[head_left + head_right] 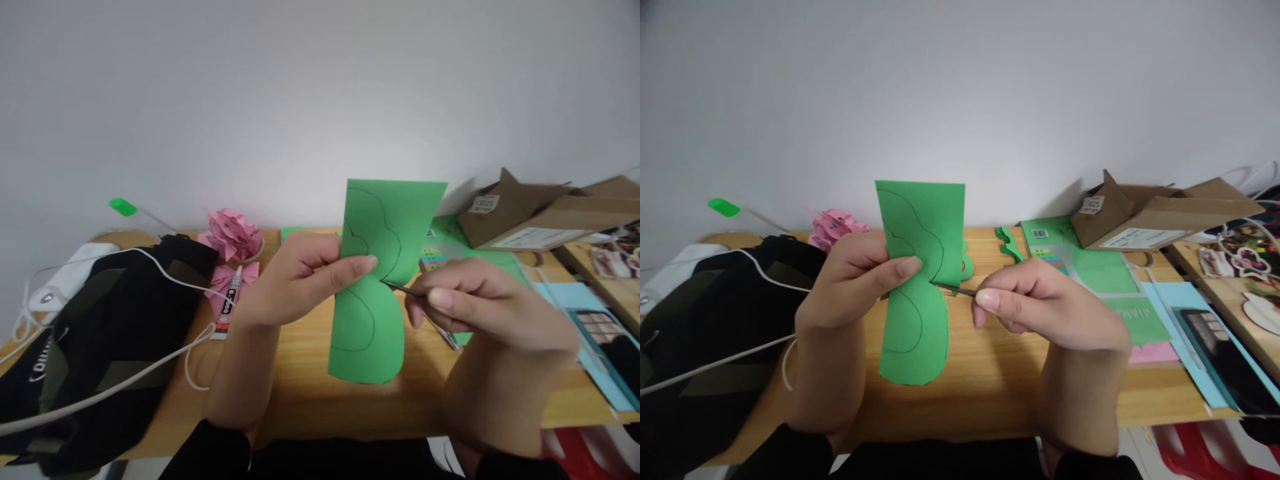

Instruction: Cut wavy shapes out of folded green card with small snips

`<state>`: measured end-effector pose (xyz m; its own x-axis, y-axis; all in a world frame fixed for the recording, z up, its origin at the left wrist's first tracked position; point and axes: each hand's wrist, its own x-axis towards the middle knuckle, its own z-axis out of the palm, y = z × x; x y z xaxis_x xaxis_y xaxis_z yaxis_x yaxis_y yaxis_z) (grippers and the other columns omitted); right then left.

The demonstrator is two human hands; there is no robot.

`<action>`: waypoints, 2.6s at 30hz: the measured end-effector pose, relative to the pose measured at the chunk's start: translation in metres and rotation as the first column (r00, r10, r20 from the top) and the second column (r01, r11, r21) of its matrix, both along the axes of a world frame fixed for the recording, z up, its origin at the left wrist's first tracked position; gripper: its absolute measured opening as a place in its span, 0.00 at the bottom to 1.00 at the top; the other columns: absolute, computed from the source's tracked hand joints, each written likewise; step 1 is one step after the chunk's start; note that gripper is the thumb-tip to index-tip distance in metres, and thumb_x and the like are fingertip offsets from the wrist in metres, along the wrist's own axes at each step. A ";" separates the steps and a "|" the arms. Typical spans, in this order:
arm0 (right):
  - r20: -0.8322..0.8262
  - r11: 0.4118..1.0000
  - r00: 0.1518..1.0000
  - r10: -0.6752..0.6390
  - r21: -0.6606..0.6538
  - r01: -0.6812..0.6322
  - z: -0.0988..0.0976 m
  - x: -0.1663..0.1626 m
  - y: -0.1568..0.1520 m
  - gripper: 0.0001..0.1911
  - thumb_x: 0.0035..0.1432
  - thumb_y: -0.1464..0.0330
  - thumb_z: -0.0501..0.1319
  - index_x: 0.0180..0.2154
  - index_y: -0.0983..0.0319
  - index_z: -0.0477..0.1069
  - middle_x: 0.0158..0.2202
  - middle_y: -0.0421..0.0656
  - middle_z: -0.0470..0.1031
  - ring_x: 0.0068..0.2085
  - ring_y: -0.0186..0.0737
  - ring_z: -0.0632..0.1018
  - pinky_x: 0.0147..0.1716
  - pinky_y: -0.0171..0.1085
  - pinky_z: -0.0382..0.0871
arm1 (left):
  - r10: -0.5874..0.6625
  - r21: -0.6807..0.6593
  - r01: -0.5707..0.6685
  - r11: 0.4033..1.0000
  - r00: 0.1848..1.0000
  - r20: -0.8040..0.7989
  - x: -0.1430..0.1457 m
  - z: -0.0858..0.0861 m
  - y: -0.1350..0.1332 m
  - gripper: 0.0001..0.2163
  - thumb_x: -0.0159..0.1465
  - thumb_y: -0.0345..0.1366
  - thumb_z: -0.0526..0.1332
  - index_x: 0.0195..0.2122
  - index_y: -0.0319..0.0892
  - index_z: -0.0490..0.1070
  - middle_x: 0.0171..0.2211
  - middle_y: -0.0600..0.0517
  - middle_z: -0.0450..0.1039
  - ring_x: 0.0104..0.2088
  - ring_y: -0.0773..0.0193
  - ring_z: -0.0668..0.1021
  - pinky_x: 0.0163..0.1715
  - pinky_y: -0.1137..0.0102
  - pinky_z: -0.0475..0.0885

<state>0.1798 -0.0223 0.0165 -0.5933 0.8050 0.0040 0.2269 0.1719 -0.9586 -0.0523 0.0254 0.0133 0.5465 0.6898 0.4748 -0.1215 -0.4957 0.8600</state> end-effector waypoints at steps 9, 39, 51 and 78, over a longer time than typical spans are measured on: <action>0.037 1.000 0.999 0.014 0.001 -0.014 0.003 0.000 0.002 0.24 0.66 0.52 0.55 0.29 0.63 0.74 0.14 0.35 0.60 0.17 0.29 0.61 0.17 0.34 0.52 | 0.026 0.040 -0.025 0.999 1.000 -0.007 0.001 0.000 0.000 0.20 0.66 0.38 0.59 0.17 0.41 0.61 0.16 0.57 0.55 0.16 0.72 0.58 0.14 0.74 0.54; -0.014 0.854 0.933 -0.360 -0.407 0.324 -0.073 -0.019 -0.014 0.29 0.53 0.44 0.63 0.20 0.62 0.64 0.13 0.32 0.56 0.15 0.25 0.53 0.13 0.31 0.40 | 0.281 -0.482 -0.328 0.813 0.945 -0.169 -0.054 -0.100 0.004 0.21 0.54 0.51 0.68 0.18 0.39 0.68 0.15 0.56 0.61 0.17 0.72 0.62 0.17 0.75 0.55; -0.274 0.849 0.813 -0.513 -0.301 0.434 -0.070 -0.062 -0.020 0.21 0.50 0.52 0.69 0.24 0.61 0.66 0.15 0.30 0.53 0.16 0.26 0.52 0.15 0.32 0.42 | 0.184 -0.585 -0.202 0.785 0.979 -0.092 -0.006 -0.095 -0.038 0.24 0.56 0.55 0.65 0.17 0.40 0.64 0.16 0.58 0.58 0.18 0.73 0.62 0.19 0.75 0.57; -0.151 0.734 0.742 -0.653 0.117 0.669 -0.058 -0.055 -0.032 0.06 0.57 0.65 0.66 0.36 0.58 0.72 0.21 0.34 0.59 0.21 0.33 0.61 0.21 0.35 0.54 | 0.188 -0.889 0.190 0.416 0.939 0.289 0.024 -0.086 -0.046 0.20 0.52 0.49 0.72 0.21 0.41 0.65 0.16 0.58 0.63 0.21 0.66 0.75 0.26 0.70 0.71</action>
